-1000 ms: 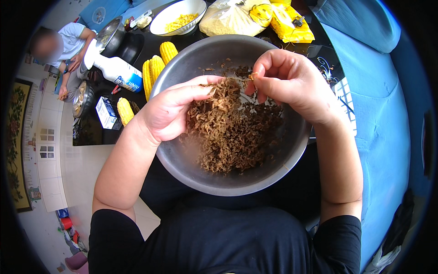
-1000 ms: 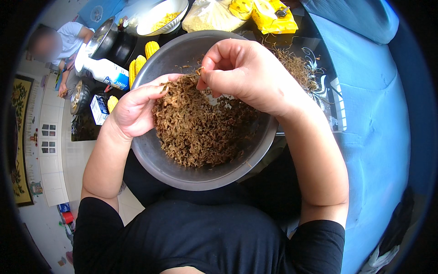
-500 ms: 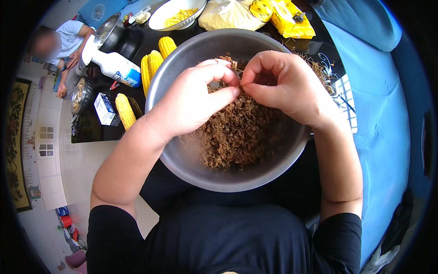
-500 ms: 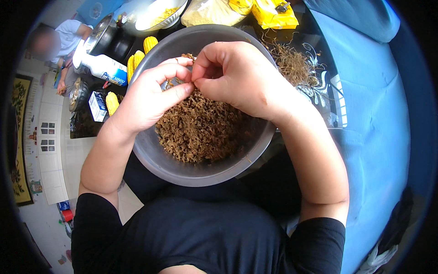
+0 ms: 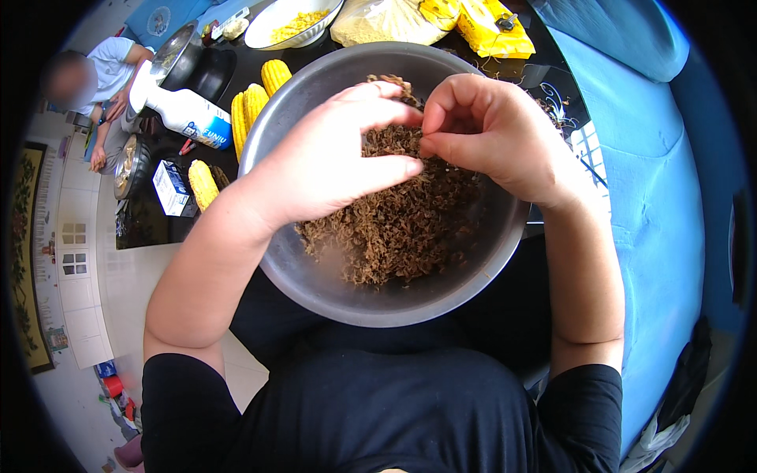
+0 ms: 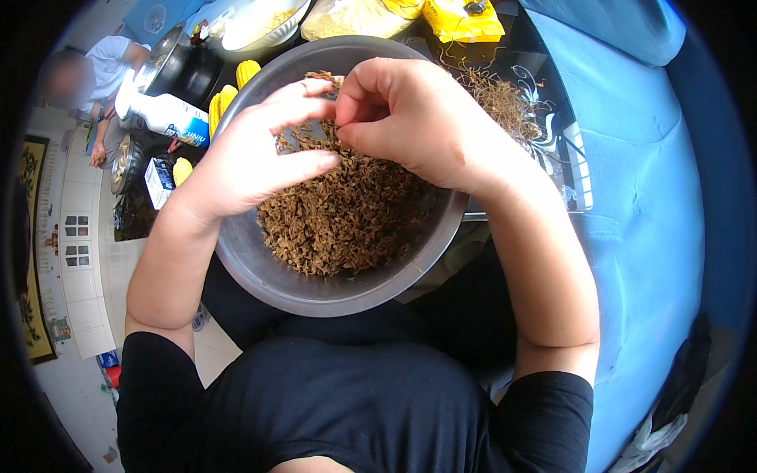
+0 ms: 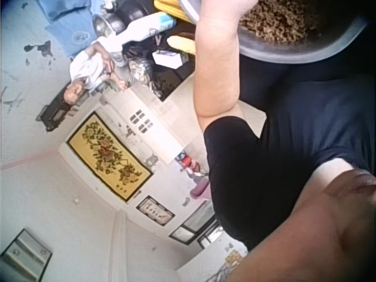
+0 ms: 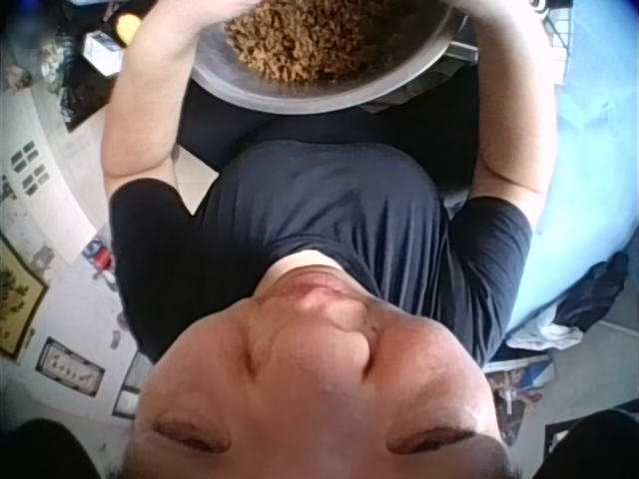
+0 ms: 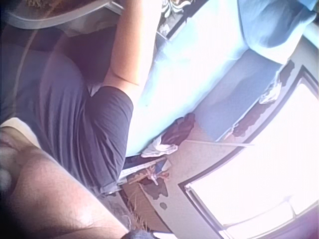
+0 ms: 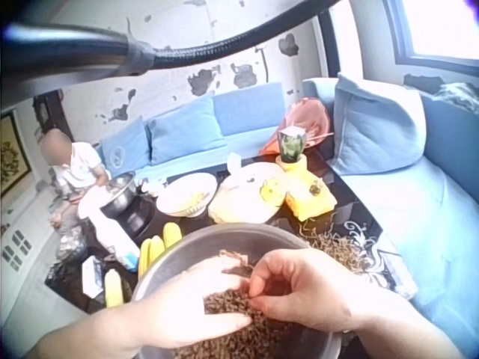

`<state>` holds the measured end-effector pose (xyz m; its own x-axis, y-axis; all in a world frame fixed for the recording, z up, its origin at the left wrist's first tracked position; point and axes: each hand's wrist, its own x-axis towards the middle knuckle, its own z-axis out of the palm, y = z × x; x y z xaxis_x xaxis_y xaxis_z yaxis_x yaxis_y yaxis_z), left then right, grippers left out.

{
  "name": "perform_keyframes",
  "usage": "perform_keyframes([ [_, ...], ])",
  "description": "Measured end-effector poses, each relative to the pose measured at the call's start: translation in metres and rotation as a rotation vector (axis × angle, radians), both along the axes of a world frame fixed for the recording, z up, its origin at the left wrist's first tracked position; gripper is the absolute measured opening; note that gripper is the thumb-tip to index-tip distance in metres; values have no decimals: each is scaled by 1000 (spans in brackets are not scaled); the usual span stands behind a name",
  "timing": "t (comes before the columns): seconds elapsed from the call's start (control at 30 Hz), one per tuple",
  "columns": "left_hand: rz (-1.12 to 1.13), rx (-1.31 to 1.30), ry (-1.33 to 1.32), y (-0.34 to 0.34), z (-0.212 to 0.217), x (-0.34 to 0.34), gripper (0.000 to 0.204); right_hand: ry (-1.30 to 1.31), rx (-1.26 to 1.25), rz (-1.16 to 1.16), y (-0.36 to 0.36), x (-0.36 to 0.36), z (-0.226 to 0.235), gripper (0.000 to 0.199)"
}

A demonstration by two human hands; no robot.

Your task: The person sits with a metal bowl on their lap and uses both hands to mix and fluff a brown shredded food item. They then stand, walk to the kitchen, and pour the contents into a larger pot on the stove. Finally, they wash a strainer, a knife, and a cloth at the sink.

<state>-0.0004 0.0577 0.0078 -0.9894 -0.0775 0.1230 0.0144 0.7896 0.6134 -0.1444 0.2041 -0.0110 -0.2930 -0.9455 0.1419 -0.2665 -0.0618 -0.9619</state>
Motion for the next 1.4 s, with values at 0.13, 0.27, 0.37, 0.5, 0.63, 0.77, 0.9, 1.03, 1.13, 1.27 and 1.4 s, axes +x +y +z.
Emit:
perform_keyframes([
  [0.13,-1,41,-5,3,-2,-5,20,-50,44,39,1,0,9,7],
  [0.27,22,65,-27,-6,-4,1,11,-35,-3,-15,3,-4,4,9],
  [0.37,31,40,-115,-12,-4,5,10,-26,-31,-70,7,-9,3,10],
  [0.5,129,101,-263,-26,-4,4,15,218,-125,-308,18,-34,6,15],
  [0.63,334,228,-379,-44,-4,-1,21,539,41,-591,18,-64,-13,15],
  [0.77,218,93,-428,-55,-20,-6,46,703,205,-658,15,-68,-24,19],
  [0.9,33,-158,-350,-27,-38,-23,77,550,95,-642,12,-65,-18,21],
  [1.03,-236,-514,-580,12,-39,-16,74,551,73,-623,7,-54,-11,24],
  [1.13,-271,-345,-617,8,-35,-14,53,582,9,-560,9,-50,-10,24],
  [1.27,-13,403,-460,-16,-20,-4,41,544,-101,-492,8,-48,-9,20],
  [1.4,174,1431,-352,-34,-15,12,45,533,-103,-460,6,-36,-2,17],
])
